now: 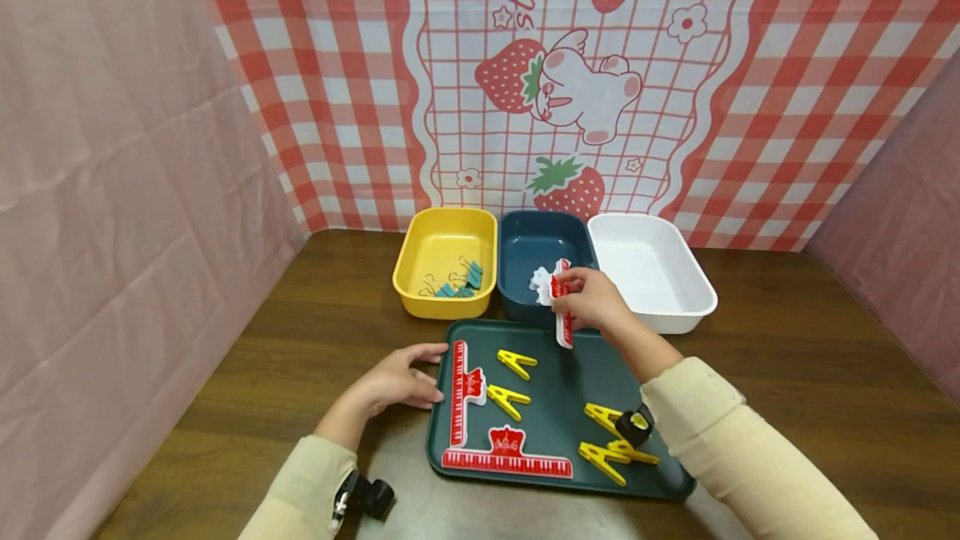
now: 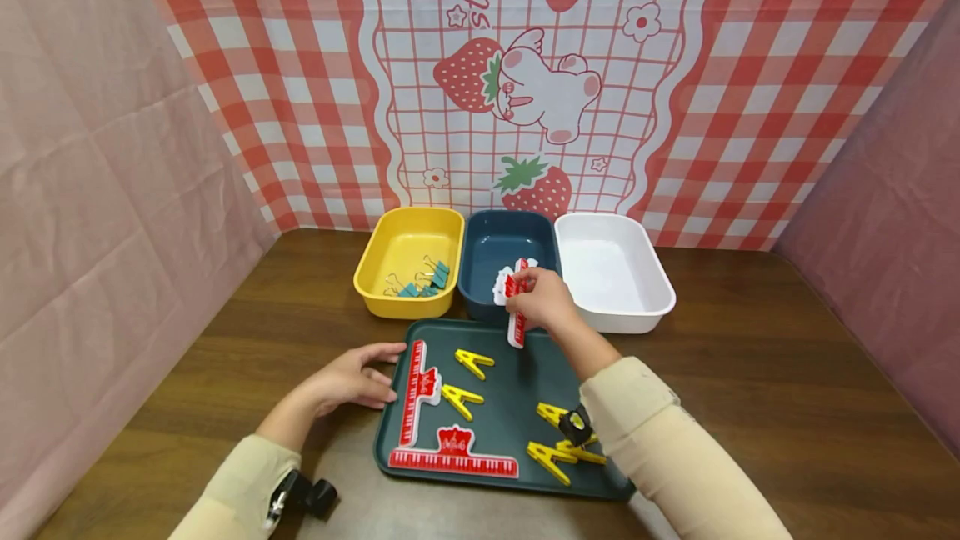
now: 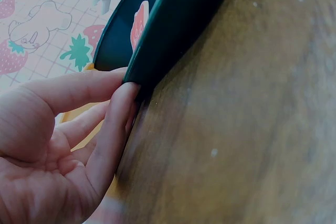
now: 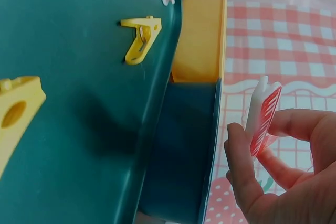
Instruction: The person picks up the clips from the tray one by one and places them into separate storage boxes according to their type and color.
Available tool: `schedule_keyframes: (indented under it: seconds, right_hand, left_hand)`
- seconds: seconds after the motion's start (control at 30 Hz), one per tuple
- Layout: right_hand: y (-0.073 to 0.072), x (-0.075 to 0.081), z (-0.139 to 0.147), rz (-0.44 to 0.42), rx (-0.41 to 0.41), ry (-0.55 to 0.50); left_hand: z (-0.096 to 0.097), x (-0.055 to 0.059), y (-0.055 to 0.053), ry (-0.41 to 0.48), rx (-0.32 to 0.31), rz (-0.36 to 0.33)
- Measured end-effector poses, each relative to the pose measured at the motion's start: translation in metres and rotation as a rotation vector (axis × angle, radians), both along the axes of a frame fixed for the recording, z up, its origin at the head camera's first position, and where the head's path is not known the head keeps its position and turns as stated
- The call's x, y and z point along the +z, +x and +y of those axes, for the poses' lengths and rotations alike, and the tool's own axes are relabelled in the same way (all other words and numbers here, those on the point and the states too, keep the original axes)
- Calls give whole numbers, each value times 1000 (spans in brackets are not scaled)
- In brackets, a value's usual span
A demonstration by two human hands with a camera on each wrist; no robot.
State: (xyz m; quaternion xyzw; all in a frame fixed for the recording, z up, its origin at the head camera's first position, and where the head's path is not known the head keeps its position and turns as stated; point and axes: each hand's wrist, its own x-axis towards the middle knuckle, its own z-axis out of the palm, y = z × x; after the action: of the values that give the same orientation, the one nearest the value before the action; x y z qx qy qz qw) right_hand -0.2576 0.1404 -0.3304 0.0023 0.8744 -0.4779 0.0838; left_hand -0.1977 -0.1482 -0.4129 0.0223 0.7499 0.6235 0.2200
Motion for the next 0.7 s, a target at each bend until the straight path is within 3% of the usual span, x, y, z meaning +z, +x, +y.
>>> schedule_keyframes:
  seconds: [0.27,0.7]
  right_hand:
    - [-9,2,2,-11,-26,17]
    - [-27,7,1,-22,-60,-80]
  left_hand:
    - [1,0,0,-8,2,2]
    - [1,1,-1,-15,9,-1]
